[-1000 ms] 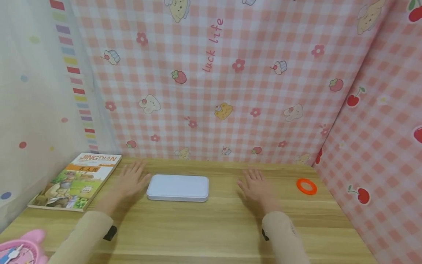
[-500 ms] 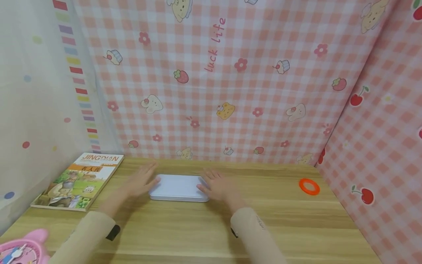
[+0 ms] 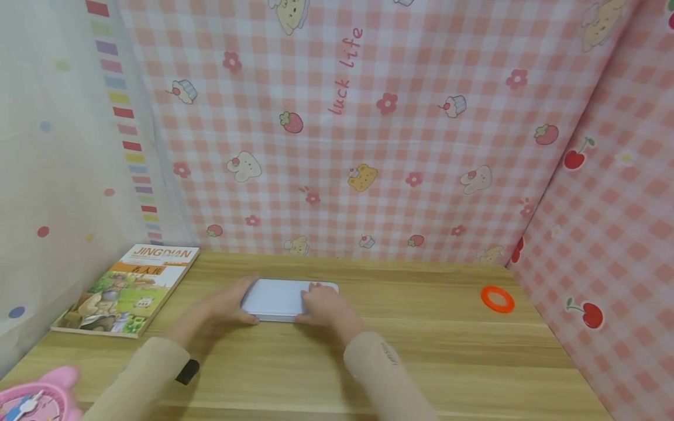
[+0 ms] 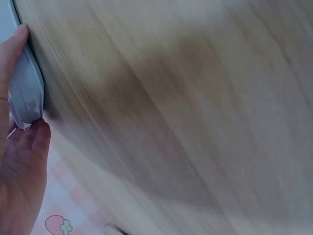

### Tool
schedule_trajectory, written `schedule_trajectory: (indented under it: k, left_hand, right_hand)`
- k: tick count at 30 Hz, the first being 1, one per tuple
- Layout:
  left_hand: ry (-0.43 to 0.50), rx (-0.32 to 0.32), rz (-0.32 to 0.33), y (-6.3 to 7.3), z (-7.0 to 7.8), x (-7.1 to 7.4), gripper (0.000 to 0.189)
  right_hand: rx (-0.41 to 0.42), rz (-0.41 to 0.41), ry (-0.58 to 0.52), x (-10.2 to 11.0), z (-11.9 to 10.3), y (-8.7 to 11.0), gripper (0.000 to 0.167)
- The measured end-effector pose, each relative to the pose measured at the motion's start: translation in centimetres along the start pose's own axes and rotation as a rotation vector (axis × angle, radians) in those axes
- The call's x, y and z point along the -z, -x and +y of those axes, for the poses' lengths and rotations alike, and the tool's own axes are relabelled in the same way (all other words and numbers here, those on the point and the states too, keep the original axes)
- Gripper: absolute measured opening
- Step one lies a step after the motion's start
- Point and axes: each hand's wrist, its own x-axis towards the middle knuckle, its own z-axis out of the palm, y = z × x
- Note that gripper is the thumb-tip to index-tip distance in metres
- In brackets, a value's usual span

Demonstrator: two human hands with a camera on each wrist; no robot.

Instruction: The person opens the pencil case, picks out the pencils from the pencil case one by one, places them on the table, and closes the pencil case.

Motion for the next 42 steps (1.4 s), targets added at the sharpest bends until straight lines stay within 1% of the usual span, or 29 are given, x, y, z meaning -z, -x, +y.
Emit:
schedule_trajectory:
  k: [3, 4, 7, 13, 16, 19, 23, 27, 36, 38, 40, 41, 42]
  left_hand:
    - [0.031, 0.041, 0.017, -0.1, -0.2, -0.1, 0.104]
    - [0.037, 0.049, 0.019, -0.2, -0.2, -0.1, 0.104]
    - [0.066, 0.080, 0.024, -0.4, -0.3, -0.2, 0.105]
    - [0.105, 0.100, 0.037, -0.6, -0.5, -0.6, 0.105]
    - [0.120, 0.107, 0.032, -0.6, -0.4, -0.6, 0.104]
    - [0.139, 0.126, 0.028, -0.6, -0.5, -0.6, 0.104]
    - [0.125, 0.124, 0.029, -0.6, -0.6, -0.7, 0.104]
    - [0.115, 0.118, 0.028, -0.6, -0.6, -0.6, 0.104]
    - [0.150, 0.121, 0.030, -0.4, -0.2, -0.5, 0.103]
    - [0.158, 0.127, 0.031, -0.4, -0.2, -0.5, 0.103]
    - [0.163, 0.136, 0.033, -0.4, -0.2, -0.6, 0.103]
    - [0.163, 0.140, 0.034, -0.3, -0.2, -0.6, 0.103]
    - [0.162, 0.141, 0.035, -0.3, -0.2, -0.6, 0.103]
  right_hand:
    - [0.069, 0.053, 0.074, -0.1, -0.5, -0.7, 0.040]
    - [0.090, 0.059, 0.087, -0.1, -0.6, -0.9, 0.037]
    - [0.145, 0.066, 0.117, -0.2, -0.8, -1.5, 0.034]
    - [0.248, 0.034, 0.185, 0.0, -0.9, -2.0, 0.028]
    - [0.286, 0.030, 0.227, 0.0, -0.8, -2.0, 0.027]
    - [0.306, 0.031, 0.254, -0.2, -0.9, -2.1, 0.028]
    - [0.309, 0.040, 0.274, -0.6, -0.8, -2.1, 0.030]
    - [0.313, 0.069, 0.287, -0.9, -0.7, -1.9, 0.033]
    - [0.317, 0.119, 0.298, -0.6, -0.7, -1.5, 0.035]
    - [0.297, 0.122, 0.266, -0.6, -0.7, -1.5, 0.035]
    - [0.250, 0.105, 0.202, -0.5, -0.4, -1.3, 0.036]
    - [0.209, 0.084, 0.136, -0.4, -0.2, -1.1, 0.035]
    - [0.168, 0.062, 0.046, -0.3, 0.1, -0.9, 0.036]
